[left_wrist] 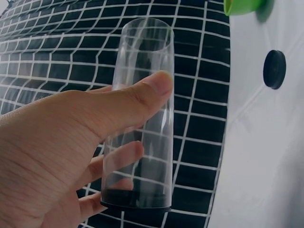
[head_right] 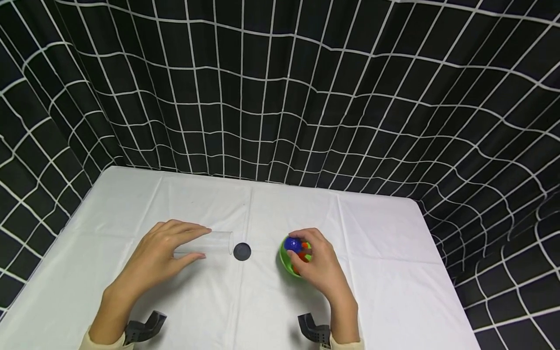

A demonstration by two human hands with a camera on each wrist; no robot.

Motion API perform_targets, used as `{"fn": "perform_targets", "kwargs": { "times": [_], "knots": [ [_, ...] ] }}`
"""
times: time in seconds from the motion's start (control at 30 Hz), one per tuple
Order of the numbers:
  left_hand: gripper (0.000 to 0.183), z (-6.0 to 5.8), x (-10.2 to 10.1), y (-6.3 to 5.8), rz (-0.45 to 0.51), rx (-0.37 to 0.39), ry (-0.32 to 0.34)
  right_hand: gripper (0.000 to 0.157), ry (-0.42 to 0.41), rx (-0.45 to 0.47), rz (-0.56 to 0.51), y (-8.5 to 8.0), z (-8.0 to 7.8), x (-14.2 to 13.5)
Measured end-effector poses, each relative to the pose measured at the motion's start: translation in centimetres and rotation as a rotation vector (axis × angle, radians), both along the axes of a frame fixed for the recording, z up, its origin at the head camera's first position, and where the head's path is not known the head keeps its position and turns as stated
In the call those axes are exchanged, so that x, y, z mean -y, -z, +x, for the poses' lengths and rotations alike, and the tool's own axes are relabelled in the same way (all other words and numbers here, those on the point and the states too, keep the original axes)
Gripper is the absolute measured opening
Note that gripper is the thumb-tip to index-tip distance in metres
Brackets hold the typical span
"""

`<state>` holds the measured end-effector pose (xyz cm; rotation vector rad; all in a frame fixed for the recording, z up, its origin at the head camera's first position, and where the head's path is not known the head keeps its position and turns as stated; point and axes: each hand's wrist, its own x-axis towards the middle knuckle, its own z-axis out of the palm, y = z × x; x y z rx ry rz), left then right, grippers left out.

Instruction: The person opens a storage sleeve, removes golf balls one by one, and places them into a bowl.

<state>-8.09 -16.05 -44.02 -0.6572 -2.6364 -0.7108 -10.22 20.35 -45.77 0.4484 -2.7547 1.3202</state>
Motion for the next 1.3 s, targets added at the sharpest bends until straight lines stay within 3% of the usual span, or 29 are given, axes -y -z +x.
{"fn": "perform_targets", "kwargs": {
  "times": [0.17, 0.43, 0.97, 1.3],
  "knots": [
    [0.050, 0.0, 0.4, 0.0, 0.005, -0.003, -0.016, 0.037, -0.011, 0.015, 0.047, 0.2, 0.0, 0.2],
    [0.051, -0.2, 0.4, 0.1, 0.028, -0.006, -0.007, 0.034, 0.042, -0.070, 0.164, 0.2, -0.2, -0.3],
    [0.057, -0.5, 0.1, 0.5, 0.068, 0.035, -0.022, 0.028, 0.098, -0.060, 0.121, -0.1, 0.0, -1.8],
    [0.058, -0.9, 0.4, 1.1, 0.079, 0.053, -0.027, 0.024, 0.159, -0.151, 0.085, -0.3, 0.1, -2.9]
  ]
}}
